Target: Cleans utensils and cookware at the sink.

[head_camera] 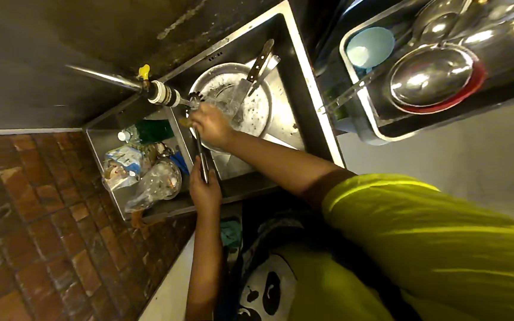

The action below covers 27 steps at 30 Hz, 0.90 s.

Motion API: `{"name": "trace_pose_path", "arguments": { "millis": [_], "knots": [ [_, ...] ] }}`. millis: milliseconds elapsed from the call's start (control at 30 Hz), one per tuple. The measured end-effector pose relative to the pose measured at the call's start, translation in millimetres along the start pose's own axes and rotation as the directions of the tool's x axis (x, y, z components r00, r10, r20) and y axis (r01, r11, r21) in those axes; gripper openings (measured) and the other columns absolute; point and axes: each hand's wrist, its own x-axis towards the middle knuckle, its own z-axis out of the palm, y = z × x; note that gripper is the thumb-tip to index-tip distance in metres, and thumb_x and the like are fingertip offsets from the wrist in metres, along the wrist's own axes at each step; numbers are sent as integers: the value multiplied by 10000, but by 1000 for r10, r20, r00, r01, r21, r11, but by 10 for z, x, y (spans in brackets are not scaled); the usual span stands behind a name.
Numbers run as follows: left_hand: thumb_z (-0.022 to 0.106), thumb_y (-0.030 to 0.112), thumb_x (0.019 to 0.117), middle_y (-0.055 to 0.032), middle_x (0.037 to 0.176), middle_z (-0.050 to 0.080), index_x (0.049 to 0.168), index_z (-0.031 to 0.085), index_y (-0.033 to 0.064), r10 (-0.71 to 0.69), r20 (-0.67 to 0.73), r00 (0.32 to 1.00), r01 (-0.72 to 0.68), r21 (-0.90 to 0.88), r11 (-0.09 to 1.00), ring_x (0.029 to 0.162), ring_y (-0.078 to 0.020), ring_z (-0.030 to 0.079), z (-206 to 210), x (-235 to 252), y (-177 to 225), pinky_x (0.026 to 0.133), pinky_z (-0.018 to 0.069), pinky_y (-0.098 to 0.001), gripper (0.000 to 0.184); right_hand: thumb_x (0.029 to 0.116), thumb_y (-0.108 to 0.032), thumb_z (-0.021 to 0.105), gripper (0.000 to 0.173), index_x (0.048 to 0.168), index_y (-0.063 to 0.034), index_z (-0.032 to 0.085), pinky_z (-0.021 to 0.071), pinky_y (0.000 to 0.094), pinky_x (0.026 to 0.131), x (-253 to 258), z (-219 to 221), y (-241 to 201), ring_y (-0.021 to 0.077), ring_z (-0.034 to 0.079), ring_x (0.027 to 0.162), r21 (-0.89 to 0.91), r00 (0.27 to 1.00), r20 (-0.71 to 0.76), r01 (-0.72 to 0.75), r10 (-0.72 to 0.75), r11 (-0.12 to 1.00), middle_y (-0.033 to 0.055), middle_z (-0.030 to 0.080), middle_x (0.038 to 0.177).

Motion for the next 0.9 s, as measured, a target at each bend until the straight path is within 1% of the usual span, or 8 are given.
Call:
{"name": "trace_pose_path", "arguments": {
  "millis": [133, 333, 367, 433, 500, 733, 800, 900],
  "knots": [
    [674, 126, 966, -189, 1210, 662, 1475, 495, 49, 5, -39, 999, -9, -96, 995, 996, -230, 678, 89, 161, 11, 879, 576, -400, 545, 1012, -62, 568, 223, 1144, -91, 747, 541, 485, 993, -413, 21, -187, 344, 631, 1114, 78, 989, 78, 123, -129, 989, 193, 642, 1148],
    [609, 57, 983, -213, 1340, 598, 1416, 495, -26, 27, 45, 999, -5, -431, 902, 1153, -223, 631, 316, 359, -189, 981, 538, -383, 455, 1051, -114, 560, 239, 1251, -50, 674, 555, 468, 982, -864, -320, -187, 272, 661, 1105, 332, 947, 319, -143, 32, 932, 169, 648, 1254],
    [563, 64, 1003, -190, 1298, 611, 1391, 498, -25, 14, 75, 997, 23, -478, 878, 1088, -197, 637, 339, 412, -202, 920, 552, -363, 403, 1055, -119, 555, 228, 1239, -33, 657, 573, 446, 944, -961, -373, -140, 252, 671, 1050, 349, 941, 337, -152, 28, 925, 167, 638, 1238],
    [441, 211, 1102, -107, 894, 602, 1452, 443, 6, -37, 127, 991, 102, -561, 822, 670, -148, 581, 387, 527, -171, 594, 529, -311, 406, 1067, -162, 541, 226, 1232, -49, 645, 583, 421, 922, -1178, -505, 19, 226, 670, 1023, 269, 934, 348, -180, 79, 946, 142, 620, 1240],
    [365, 289, 1122, -50, 730, 546, 1389, 436, 29, -3, 173, 985, 116, -649, 752, 560, -139, 547, 424, 677, -172, 530, 516, -293, 379, 1068, -207, 534, 251, 1222, -52, 658, 555, 468, 982, -1446, -618, 305, 267, 657, 1098, 97, 934, 311, -217, 178, 971, 148, 633, 1243],
    [606, 162, 1012, -102, 1203, 610, 1524, 298, 91, 249, 200, 948, 35, -840, 542, 912, -158, 636, 452, 1355, -48, 802, 565, -352, 602, 1057, -229, 505, 340, 1299, -31, 638, 476, 550, 1088, -2457, -935, 1081, 405, 570, 1284, -378, 861, 181, -386, 475, 842, 241, 588, 1354],
    [636, 100, 972, -119, 1157, 605, 1486, 324, 30, 278, 151, 949, -14, -858, 513, 857, -157, 630, 433, 1657, 128, 755, 572, -337, 605, 1050, -220, 499, 340, 1283, -18, 642, 512, 559, 1032, -2578, -854, 1136, 412, 608, 1232, -405, 875, 78, -410, 477, 818, 246, 609, 1326],
    [711, 243, 970, -67, 900, 622, 1368, 547, 51, 202, 100, 974, -47, -787, 615, 617, -115, 538, 319, 1951, 471, 563, 498, -284, 471, 1038, -255, 478, 350, 1292, -90, 652, 552, 552, 947, -2533, -702, 1022, 357, 649, 1191, -451, 828, -39, -514, 559, 730, 170, 634, 1340]
  ]
}}
